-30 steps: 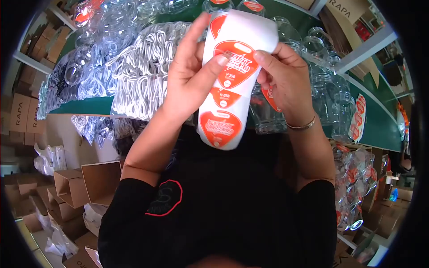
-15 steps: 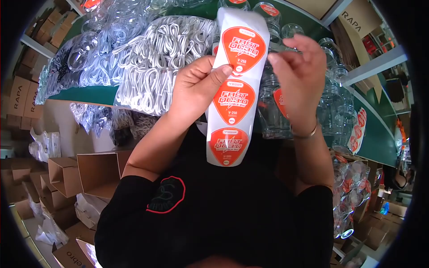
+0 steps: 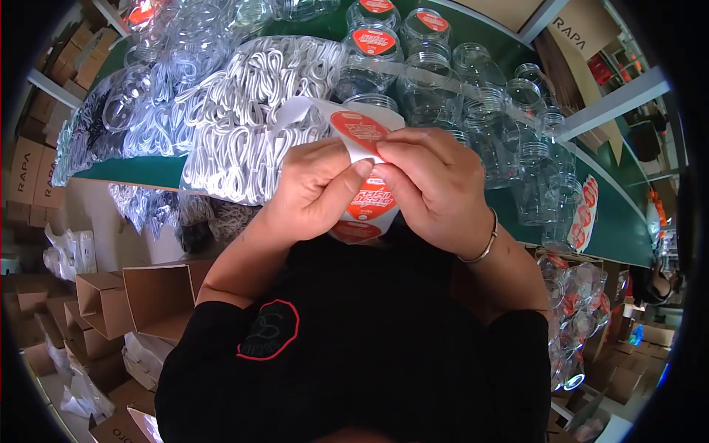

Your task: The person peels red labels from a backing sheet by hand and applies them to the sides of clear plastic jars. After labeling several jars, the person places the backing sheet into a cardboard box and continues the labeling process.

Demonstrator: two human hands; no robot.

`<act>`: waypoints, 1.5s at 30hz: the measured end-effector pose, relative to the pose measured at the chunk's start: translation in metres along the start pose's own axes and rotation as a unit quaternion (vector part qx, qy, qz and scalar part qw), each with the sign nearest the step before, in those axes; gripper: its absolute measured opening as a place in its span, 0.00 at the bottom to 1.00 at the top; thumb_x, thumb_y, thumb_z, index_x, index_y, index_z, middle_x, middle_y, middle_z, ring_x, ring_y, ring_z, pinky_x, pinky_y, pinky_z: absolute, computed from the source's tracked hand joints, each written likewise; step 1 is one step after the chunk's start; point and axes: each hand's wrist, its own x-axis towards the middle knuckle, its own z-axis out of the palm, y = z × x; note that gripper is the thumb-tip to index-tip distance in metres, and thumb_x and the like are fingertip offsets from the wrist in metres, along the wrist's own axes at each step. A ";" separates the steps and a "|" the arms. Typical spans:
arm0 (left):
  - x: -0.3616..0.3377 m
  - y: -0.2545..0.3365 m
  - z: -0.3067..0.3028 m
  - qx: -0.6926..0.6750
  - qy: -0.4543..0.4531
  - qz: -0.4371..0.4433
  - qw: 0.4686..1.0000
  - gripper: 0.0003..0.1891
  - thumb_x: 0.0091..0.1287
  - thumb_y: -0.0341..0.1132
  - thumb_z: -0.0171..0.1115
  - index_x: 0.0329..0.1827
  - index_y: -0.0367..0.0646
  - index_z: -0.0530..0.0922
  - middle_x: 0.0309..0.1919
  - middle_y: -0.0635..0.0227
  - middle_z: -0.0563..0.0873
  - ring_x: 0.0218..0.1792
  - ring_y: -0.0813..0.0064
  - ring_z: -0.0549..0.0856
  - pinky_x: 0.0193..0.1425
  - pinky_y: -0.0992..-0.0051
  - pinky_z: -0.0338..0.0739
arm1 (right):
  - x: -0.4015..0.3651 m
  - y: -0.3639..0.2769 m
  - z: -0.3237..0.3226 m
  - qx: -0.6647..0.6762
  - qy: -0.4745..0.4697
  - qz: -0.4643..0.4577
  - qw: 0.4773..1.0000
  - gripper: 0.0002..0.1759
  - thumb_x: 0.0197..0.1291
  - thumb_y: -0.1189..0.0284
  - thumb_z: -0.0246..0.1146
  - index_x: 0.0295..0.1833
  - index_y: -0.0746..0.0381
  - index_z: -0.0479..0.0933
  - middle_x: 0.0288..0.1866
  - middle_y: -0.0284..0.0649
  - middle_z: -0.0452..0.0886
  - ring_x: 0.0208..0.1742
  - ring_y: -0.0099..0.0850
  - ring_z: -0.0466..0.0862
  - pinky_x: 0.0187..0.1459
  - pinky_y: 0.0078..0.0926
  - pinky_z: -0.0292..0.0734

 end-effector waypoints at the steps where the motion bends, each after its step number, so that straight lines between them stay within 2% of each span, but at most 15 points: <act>1: 0.000 0.000 -0.001 -0.003 -0.002 0.001 1.000 0.06 0.63 0.21 0.55 0.39 0.34 0.81 0.23 0.66 0.80 0.19 0.77 0.70 0.25 0.79 0.65 | -0.002 0.001 0.000 -0.002 0.000 0.002 1.000 0.13 0.48 0.81 0.69 0.42 0.65 0.80 0.42 0.41 0.83 0.34 0.32 0.80 0.36 0.23 0.75; 5: 0.001 0.001 -0.001 0.050 -0.035 0.042 0.997 0.08 0.64 0.20 0.54 0.41 0.34 0.81 0.25 0.63 0.81 0.19 0.74 0.70 0.24 0.79 0.65 | -0.009 0.008 0.000 0.143 -0.024 0.087 0.986 0.10 0.51 0.79 0.66 0.41 0.65 0.78 0.40 0.39 0.83 0.32 0.33 0.80 0.33 0.24 0.74; 10: 0.000 -0.002 0.001 -0.015 -0.028 -0.023 0.999 0.08 0.64 0.20 0.55 0.42 0.34 0.81 0.25 0.63 0.81 0.20 0.74 0.71 0.25 0.78 0.66 | -0.006 0.001 -0.005 0.132 -0.040 0.100 0.985 0.09 0.54 0.84 0.63 0.42 0.67 0.80 0.42 0.42 0.83 0.34 0.30 0.80 0.37 0.22 0.73; 20: -0.005 -0.010 0.009 -0.052 -0.003 -0.045 0.998 0.06 0.64 0.21 0.55 0.39 0.34 0.80 0.25 0.64 0.81 0.20 0.73 0.71 0.26 0.77 0.66 | -0.011 0.009 0.000 0.215 -0.010 0.163 0.963 0.08 0.54 0.81 0.64 0.41 0.66 0.80 0.40 0.39 0.83 0.33 0.29 0.79 0.35 0.20 0.73; 25: -0.003 -0.009 0.007 -0.025 -0.019 -0.007 0.999 0.06 0.64 0.20 0.55 0.38 0.34 0.80 0.23 0.65 0.80 0.18 0.73 0.69 0.26 0.77 0.65 | -0.016 0.014 -0.001 0.268 -0.071 0.170 0.946 0.09 0.58 0.84 0.61 0.45 0.67 0.79 0.46 0.41 0.82 0.38 0.26 0.77 0.41 0.19 0.72; 31: -0.007 -0.005 -0.001 0.023 -0.073 -0.015 0.997 0.06 0.63 0.19 0.54 0.37 0.34 0.80 0.21 0.66 0.79 0.18 0.74 0.69 0.25 0.77 0.65 | -0.019 0.021 -0.009 0.335 -0.062 0.252 0.906 0.07 0.61 0.84 0.59 0.44 0.69 0.79 0.42 0.43 0.82 0.34 0.25 0.78 0.38 0.17 0.73; 33: -0.014 -0.011 -0.002 -0.026 -0.061 -0.055 0.996 0.07 0.63 0.19 0.53 0.36 0.33 0.80 0.21 0.66 0.80 0.18 0.75 0.70 0.24 0.78 0.65 | -0.023 0.027 -0.018 0.490 0.000 0.344 0.801 0.07 0.61 0.82 0.60 0.43 0.69 0.80 0.39 0.43 0.83 0.32 0.25 0.79 0.35 0.15 0.73; 35: -0.020 -0.014 -0.002 -0.076 -0.049 -0.095 0.991 0.07 0.63 0.19 0.51 0.36 0.32 0.80 0.21 0.65 0.81 0.19 0.77 0.71 0.24 0.79 0.66 | -0.026 0.033 -0.026 0.621 0.062 0.420 0.658 0.06 0.62 0.80 0.61 0.43 0.70 0.81 0.36 0.44 0.85 0.29 0.25 0.81 0.32 0.14 0.73; 36: -0.021 -0.013 -0.002 -0.079 -0.051 -0.094 0.991 0.07 0.63 0.19 0.51 0.36 0.32 0.80 0.21 0.65 0.81 0.19 0.77 0.71 0.24 0.79 0.66 | -0.026 0.034 -0.030 0.616 0.092 0.433 0.651 0.06 0.62 0.80 0.61 0.42 0.70 0.82 0.34 0.46 0.85 0.28 0.26 0.81 0.32 0.13 0.74; 37: -0.023 -0.010 -0.002 -0.114 -0.019 -0.129 0.985 0.08 0.64 0.19 0.51 0.36 0.31 0.80 0.22 0.65 0.81 0.19 0.77 0.72 0.24 0.80 0.66 | -0.024 0.035 -0.035 0.610 0.122 0.445 0.644 0.06 0.63 0.80 0.61 0.42 0.70 0.82 0.33 0.47 0.85 0.27 0.26 0.81 0.31 0.13 0.74; 38: -0.024 -0.007 -0.002 -0.148 0.012 -0.163 0.975 0.08 0.64 0.19 0.50 0.36 0.30 0.80 0.23 0.64 0.82 0.20 0.78 0.73 0.25 0.81 0.67 | -0.021 0.036 -0.039 0.608 0.124 0.445 0.646 0.06 0.63 0.80 0.61 0.42 0.70 0.82 0.33 0.47 0.85 0.27 0.26 0.81 0.31 0.13 0.74; 40: -0.026 -0.004 -0.003 -0.214 0.074 -0.230 0.947 0.09 0.65 0.20 0.49 0.37 0.29 0.80 0.24 0.63 0.84 0.21 0.79 0.75 0.26 0.83 0.68 | -0.014 0.043 -0.043 0.494 0.234 0.413 0.728 0.06 0.62 0.79 0.62 0.41 0.69 0.83 0.34 0.42 0.86 0.28 0.25 0.81 0.33 0.14 0.74; 41: -0.027 -0.004 -0.004 -0.216 0.072 -0.229 0.946 0.09 0.65 0.20 0.49 0.37 0.29 0.80 0.24 0.63 0.84 0.21 0.79 0.75 0.26 0.83 0.68 | -0.013 0.051 -0.042 0.492 0.236 0.414 0.729 0.06 0.62 0.79 0.62 0.41 0.69 0.83 0.34 0.42 0.86 0.28 0.25 0.81 0.33 0.14 0.74; 43: -0.030 -0.004 -0.005 -0.226 0.091 -0.223 0.944 0.10 0.66 0.20 0.48 0.38 0.28 0.80 0.25 0.62 0.84 0.22 0.79 0.76 0.28 0.83 0.70 | -0.014 0.084 -0.038 0.320 0.221 0.366 0.846 0.06 0.60 0.79 0.63 0.40 0.67 0.84 0.35 0.39 0.86 0.29 0.25 0.80 0.34 0.16 0.74; 45: -0.033 -0.005 -0.007 -0.235 0.111 -0.217 0.941 0.11 0.66 0.20 0.47 0.39 0.27 0.80 0.27 0.61 0.85 0.23 0.80 0.77 0.30 0.84 0.71 | -0.014 0.109 -0.032 0.134 0.193 0.301 0.924 0.05 0.59 0.78 0.65 0.39 0.66 0.85 0.36 0.36 0.86 0.30 0.24 0.80 0.35 0.17 0.75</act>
